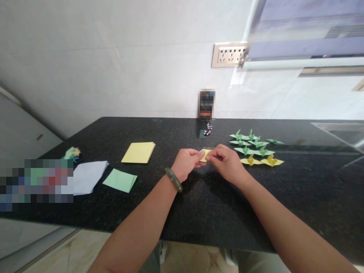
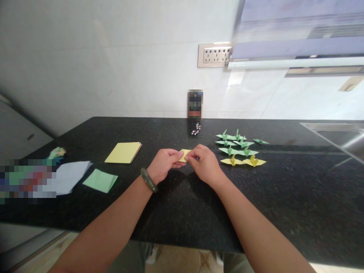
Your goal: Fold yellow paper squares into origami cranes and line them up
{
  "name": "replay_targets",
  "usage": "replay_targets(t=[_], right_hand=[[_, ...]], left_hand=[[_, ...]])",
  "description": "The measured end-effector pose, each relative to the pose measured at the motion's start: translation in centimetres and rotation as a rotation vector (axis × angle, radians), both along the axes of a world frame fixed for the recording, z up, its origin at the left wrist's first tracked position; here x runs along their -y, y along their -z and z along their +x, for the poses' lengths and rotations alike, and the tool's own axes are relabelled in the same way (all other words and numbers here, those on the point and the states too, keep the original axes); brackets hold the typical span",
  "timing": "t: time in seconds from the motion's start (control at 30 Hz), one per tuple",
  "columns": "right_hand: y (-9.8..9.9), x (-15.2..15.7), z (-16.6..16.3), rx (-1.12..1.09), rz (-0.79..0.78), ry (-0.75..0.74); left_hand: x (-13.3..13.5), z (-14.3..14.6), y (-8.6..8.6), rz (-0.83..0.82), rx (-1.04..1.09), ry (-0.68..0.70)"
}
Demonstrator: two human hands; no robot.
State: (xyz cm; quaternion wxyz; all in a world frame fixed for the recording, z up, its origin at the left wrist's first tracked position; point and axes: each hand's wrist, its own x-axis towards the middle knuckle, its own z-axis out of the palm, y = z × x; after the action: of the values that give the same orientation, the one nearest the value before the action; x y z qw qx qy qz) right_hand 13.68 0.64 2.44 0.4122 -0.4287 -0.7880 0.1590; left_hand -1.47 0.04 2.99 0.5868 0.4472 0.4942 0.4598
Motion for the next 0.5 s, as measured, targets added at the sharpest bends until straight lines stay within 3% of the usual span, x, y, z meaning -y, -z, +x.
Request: replay_targets(t=[0.5], right_hand=[[-0.34,-0.08,0.23,0.126,-0.023,-0.041]], left_hand=[[0.04,0.34,0.53,0.016,-0.086,0.005]])
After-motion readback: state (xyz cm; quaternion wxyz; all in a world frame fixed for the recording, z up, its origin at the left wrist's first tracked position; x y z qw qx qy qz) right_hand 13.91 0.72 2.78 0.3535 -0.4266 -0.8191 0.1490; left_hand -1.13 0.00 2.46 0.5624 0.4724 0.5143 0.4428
